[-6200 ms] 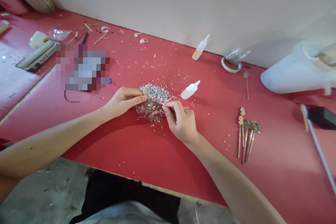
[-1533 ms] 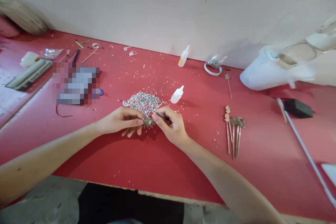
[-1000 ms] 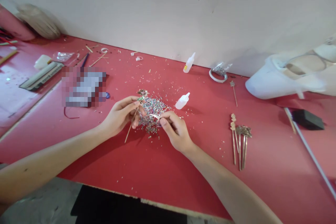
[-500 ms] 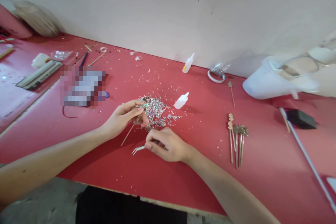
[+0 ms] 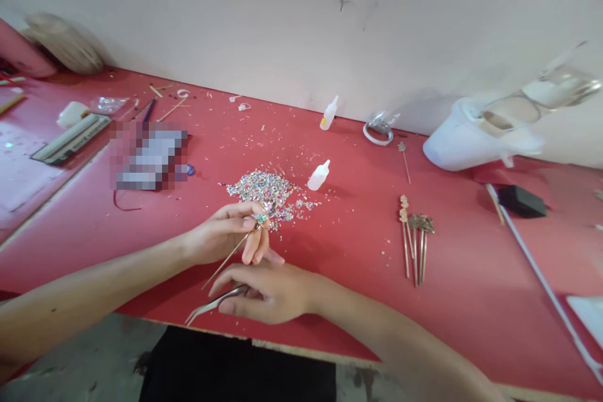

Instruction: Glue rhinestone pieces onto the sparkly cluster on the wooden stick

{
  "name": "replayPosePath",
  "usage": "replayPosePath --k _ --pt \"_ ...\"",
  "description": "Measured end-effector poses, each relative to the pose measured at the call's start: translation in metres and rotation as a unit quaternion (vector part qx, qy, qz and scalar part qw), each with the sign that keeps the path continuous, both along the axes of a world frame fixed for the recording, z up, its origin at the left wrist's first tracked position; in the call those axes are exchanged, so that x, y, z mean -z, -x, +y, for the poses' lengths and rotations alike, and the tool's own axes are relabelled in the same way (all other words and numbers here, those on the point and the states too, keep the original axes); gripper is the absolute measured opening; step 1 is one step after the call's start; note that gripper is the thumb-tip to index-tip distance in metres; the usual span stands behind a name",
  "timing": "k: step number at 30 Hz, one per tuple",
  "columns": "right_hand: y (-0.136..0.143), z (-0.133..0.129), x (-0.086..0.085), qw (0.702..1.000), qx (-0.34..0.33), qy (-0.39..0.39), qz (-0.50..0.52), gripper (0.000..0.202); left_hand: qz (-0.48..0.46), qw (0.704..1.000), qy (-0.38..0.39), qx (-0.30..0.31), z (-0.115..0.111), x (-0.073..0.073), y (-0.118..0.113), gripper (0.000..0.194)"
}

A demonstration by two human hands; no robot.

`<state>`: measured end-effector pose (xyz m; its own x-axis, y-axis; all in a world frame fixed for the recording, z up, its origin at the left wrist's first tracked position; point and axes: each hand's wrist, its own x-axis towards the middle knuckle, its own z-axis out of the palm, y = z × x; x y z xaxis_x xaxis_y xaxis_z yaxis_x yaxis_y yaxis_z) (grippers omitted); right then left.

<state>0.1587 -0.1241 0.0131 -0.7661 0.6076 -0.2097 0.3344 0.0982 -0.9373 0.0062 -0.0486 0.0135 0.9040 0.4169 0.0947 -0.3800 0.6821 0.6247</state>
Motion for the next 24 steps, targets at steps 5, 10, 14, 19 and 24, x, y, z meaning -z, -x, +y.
replayPosePath --k 5,10,14,19,24 --pt "0.005 -0.003 -0.005 0.999 -0.020 -0.025 0.032 0.039 0.023 0.996 -0.069 -0.043 0.002 -0.004 -0.001 0.018" --pt "0.015 -0.013 -0.005 0.988 -0.053 -0.134 0.052 0.030 0.042 0.996 -0.073 -0.015 -0.005 0.001 -0.003 0.015" --pt "0.023 -0.021 0.002 0.978 -0.103 -0.173 0.056 0.028 0.020 0.997 -0.047 0.054 -0.013 0.002 -0.003 0.016" --pt "0.014 -0.010 0.008 0.975 -0.015 -0.216 0.057 0.028 0.033 0.999 -0.037 -0.018 -0.002 -0.004 0.003 0.013" --pt "-0.019 0.016 0.011 0.954 0.096 -0.277 0.055 0.018 0.094 0.969 -0.028 -0.225 0.026 -0.015 0.010 0.007"
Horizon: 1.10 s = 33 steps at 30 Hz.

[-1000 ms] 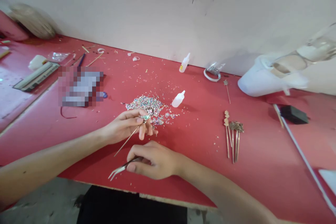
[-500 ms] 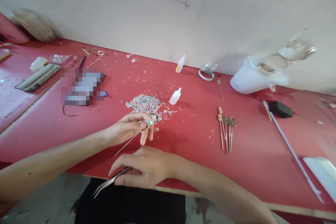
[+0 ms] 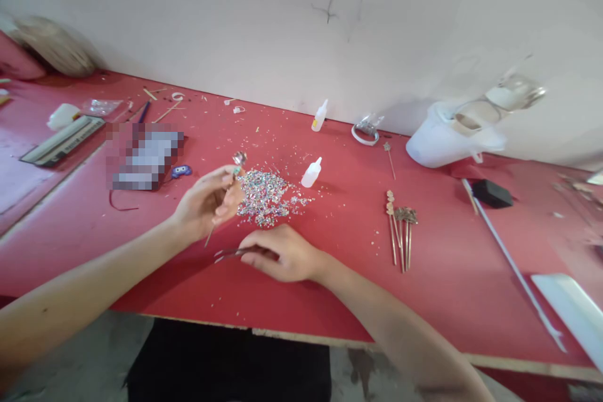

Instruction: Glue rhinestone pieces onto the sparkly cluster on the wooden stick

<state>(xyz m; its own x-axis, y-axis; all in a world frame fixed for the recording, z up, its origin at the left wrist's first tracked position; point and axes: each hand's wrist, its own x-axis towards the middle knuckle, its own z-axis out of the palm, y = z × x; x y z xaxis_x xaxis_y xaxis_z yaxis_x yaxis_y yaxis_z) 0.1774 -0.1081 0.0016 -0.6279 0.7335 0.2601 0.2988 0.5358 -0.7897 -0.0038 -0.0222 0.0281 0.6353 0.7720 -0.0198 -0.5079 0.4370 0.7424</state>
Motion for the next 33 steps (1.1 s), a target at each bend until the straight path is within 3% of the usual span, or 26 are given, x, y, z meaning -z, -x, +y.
replayPosePath --k 3,5,8,12,16,19,22,25,33 --pt "-0.021 0.016 0.003 0.987 0.160 -0.031 0.005 0.021 0.071 0.989 -0.027 -0.125 0.018 0.000 0.003 0.004" --pt "-0.032 0.025 0.006 0.965 0.260 -0.047 -0.004 0.023 0.103 0.980 -0.045 -0.166 0.029 0.005 0.006 0.002" --pt "-0.042 0.036 0.012 0.936 0.347 -0.045 -0.049 0.022 0.150 0.973 -0.057 -0.167 0.039 0.017 0.009 0.003" --pt "-0.045 0.042 0.020 0.916 0.392 -0.024 -0.082 0.022 0.173 0.968 -0.105 -0.149 0.039 0.028 0.007 0.008" --pt "-0.044 0.043 0.023 0.902 0.410 -0.015 -0.134 0.021 0.159 0.966 -0.186 -0.081 0.030 0.030 0.002 0.013" --pt "-0.042 0.045 0.020 0.903 0.408 -0.028 -0.133 0.022 0.141 0.970 -0.196 -0.017 0.026 0.031 -0.002 0.015" --pt "-0.038 0.046 0.018 0.914 0.390 -0.043 -0.099 0.023 0.124 0.973 -0.189 0.047 0.025 0.034 -0.003 0.016" --pt "-0.033 0.048 0.016 0.940 0.329 -0.030 -0.084 0.024 0.099 0.975 -0.177 0.090 0.024 0.035 -0.003 0.015" --pt "-0.035 0.041 0.016 0.968 0.240 0.065 -0.032 0.020 0.067 0.988 -0.102 -0.097 0.036 0.031 0.005 0.008"
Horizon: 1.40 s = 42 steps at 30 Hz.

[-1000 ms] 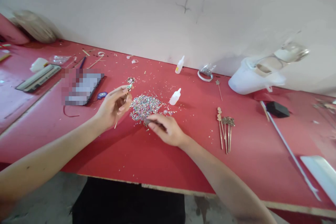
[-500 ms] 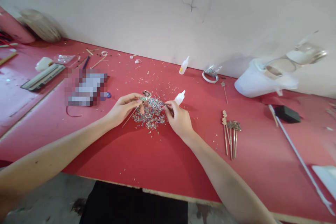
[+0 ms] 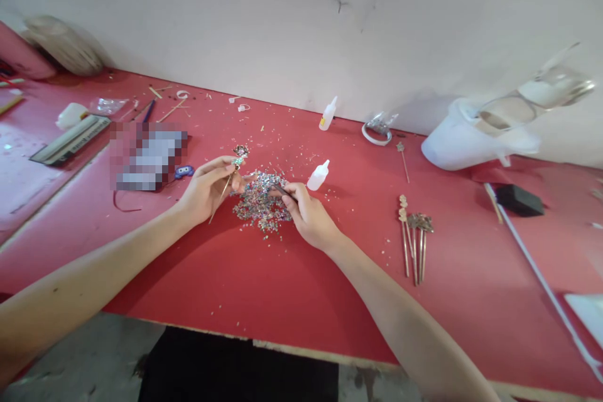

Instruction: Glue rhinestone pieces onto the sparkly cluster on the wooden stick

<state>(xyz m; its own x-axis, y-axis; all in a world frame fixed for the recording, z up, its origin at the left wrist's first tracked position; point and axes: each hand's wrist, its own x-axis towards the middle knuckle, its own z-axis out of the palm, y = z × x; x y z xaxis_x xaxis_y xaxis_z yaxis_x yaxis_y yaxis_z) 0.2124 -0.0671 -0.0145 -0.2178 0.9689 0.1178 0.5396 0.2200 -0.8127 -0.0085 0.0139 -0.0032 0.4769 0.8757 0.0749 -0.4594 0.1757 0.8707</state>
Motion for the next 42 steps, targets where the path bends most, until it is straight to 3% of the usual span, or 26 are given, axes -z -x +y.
replayPosePath --k 5,8,10,12,16,21,24,27,31,37,42 --pt "-0.001 -0.009 -0.005 0.985 -0.034 0.013 0.167 0.018 0.020 1.000 0.020 -0.006 0.004 0.000 0.002 0.007" --pt "0.004 -0.016 -0.016 0.926 -0.156 0.158 0.306 0.017 0.034 0.999 0.022 0.003 0.003 0.001 0.001 0.008" --pt "0.010 -0.021 -0.024 0.872 -0.224 0.287 0.327 0.017 0.036 0.999 0.024 0.002 0.003 0.002 0.000 0.009" --pt "0.015 -0.024 -0.027 0.848 -0.242 0.347 0.320 0.019 0.032 0.999 0.027 -0.002 0.004 0.002 0.000 0.008" --pt "0.017 -0.020 -0.019 0.899 -0.164 0.268 0.307 0.018 0.028 0.999 0.032 -0.011 0.005 0.003 0.000 0.008" --pt "0.014 -0.004 -0.006 0.938 -0.087 0.168 0.289 0.016 0.031 0.999 0.027 0.000 0.004 0.002 0.000 0.008" --pt "0.014 0.000 -0.005 0.969 -0.007 0.087 0.233 0.018 0.041 0.999 0.031 0.002 0.003 0.001 0.000 0.007" --pt "0.012 0.000 -0.005 0.977 0.081 0.014 0.199 0.021 0.044 0.998 0.032 0.014 0.003 0.000 -0.001 0.010" --pt "0.005 -0.003 -0.001 0.970 0.146 -0.020 0.195 0.020 0.041 0.998 0.037 0.044 0.002 0.000 -0.001 0.011" --pt "-0.003 -0.002 0.002 0.990 0.128 -0.055 -0.005 0.017 0.030 0.996 0.052 0.067 0.001 -0.002 0.001 0.010" --pt "-0.001 -0.004 0.002 0.993 0.104 -0.047 0.003 0.017 0.022 0.989 0.065 0.127 -0.001 -0.002 0.001 0.011"
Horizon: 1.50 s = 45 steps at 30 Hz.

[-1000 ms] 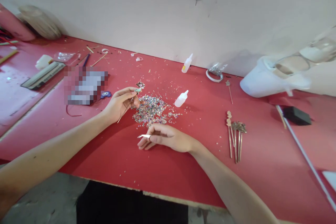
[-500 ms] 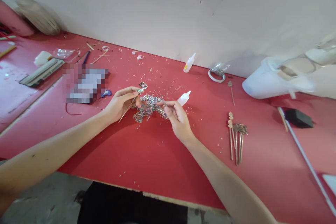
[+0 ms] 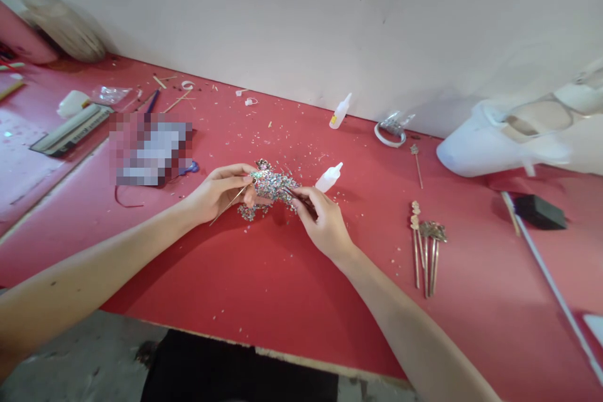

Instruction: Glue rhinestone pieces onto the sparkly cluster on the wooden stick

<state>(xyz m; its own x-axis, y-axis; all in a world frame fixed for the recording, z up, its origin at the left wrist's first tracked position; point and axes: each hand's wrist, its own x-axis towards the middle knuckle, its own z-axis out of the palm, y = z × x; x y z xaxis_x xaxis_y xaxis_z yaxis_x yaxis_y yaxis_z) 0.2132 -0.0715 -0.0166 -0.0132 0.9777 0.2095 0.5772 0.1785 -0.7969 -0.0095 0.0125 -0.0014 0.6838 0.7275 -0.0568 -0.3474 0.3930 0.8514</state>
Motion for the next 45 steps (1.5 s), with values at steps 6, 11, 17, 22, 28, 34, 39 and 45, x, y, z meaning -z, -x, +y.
replayPosePath --k 6,11,17,22,28,34,39,45 --pt "0.002 -0.002 -0.003 0.993 -0.101 -0.025 -0.047 0.013 0.009 0.998 -0.028 -0.051 0.001 -0.001 -0.001 0.009" --pt "0.005 -0.001 -0.005 0.973 -0.169 -0.060 -0.144 0.012 0.005 0.999 -0.007 -0.046 0.002 -0.002 0.000 0.009" --pt "0.001 -0.001 -0.001 0.983 -0.110 -0.109 -0.095 0.017 0.010 0.999 0.008 0.049 0.000 0.001 0.001 0.011" --pt "0.002 0.000 -0.003 0.981 -0.137 -0.100 -0.098 0.018 -0.003 1.000 -0.020 0.008 0.003 0.001 0.002 0.011" --pt "0.003 -0.001 -0.005 0.977 -0.155 -0.101 -0.111 0.018 -0.010 0.999 0.006 0.033 0.001 0.000 0.002 0.011" --pt "0.000 -0.004 0.000 0.989 -0.077 -0.109 -0.064 0.015 -0.017 0.996 0.017 0.087 -0.007 -0.002 -0.001 0.009" --pt "0.002 -0.001 -0.001 0.980 -0.131 -0.112 -0.097 0.014 -0.003 0.998 0.010 0.068 -0.004 -0.001 0.001 0.010" --pt "0.001 -0.001 -0.004 0.974 -0.177 -0.097 -0.106 0.017 0.000 1.000 -0.007 0.025 0.003 0.004 0.004 0.012"
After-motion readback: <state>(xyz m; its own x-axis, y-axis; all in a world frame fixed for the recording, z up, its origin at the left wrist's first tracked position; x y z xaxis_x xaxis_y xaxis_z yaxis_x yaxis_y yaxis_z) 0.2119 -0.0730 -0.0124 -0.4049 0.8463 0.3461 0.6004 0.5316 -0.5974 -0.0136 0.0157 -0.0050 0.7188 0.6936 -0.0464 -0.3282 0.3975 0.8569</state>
